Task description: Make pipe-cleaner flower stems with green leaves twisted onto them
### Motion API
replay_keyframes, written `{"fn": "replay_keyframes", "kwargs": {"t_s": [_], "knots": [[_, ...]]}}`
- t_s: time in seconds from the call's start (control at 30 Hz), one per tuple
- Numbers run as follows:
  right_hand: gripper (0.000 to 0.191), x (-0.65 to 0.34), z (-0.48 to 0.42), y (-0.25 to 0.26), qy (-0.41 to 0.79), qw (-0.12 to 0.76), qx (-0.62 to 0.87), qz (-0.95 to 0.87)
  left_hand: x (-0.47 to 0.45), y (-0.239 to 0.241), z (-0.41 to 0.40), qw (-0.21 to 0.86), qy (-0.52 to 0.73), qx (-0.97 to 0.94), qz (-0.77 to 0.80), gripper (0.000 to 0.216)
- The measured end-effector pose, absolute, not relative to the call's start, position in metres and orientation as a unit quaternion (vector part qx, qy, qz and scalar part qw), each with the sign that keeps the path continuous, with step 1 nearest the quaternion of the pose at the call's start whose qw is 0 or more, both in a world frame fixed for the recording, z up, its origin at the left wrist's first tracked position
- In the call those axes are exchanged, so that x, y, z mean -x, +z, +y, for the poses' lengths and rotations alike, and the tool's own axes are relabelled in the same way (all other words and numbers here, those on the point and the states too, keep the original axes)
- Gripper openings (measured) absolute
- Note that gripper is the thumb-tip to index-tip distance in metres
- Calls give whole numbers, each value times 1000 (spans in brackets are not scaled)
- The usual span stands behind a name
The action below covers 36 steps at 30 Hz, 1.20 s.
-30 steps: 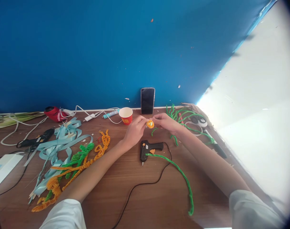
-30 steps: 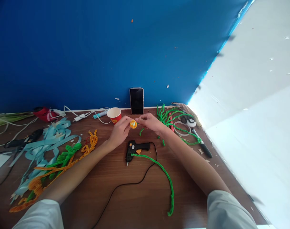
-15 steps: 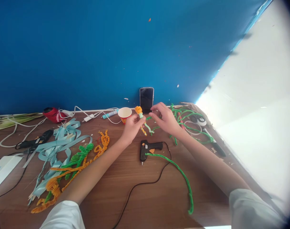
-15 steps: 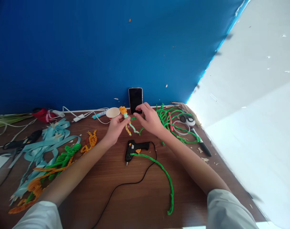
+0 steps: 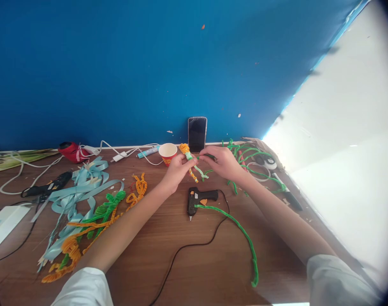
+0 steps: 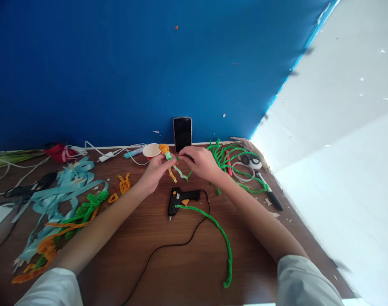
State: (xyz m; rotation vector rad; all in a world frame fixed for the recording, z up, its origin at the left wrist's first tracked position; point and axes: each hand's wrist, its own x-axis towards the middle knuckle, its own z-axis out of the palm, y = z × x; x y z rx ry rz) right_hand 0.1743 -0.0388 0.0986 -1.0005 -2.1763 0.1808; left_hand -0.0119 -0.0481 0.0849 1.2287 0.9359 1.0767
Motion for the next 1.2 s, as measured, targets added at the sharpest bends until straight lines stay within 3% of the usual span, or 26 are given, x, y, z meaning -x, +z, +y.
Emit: {"fn": "replay_keyframes", "kwargs": {"t_s": [0.13, 0.53, 0.83, 1.07, 1.2], "knots": [[16, -173, -40, 101, 105, 359, 373, -849, 10, 81, -47, 554, 466, -558, 406, 27], [23, -177, -41, 99, -20, 321, 351, -879, 12, 81, -47, 453, 497, -617, 408, 23], [26, -180, -41, 102, -36, 309, 344, -886, 15, 82, -45, 493, 453, -624, 403, 34], [26, -181, -39, 101, -42, 299, 320, -898, 18, 82, -44, 463, 387, -675, 425, 28], [28, -182, -38, 101, -72, 270, 322, -905, 17, 80, -43, 521, 401, -629, 414, 30]]}}
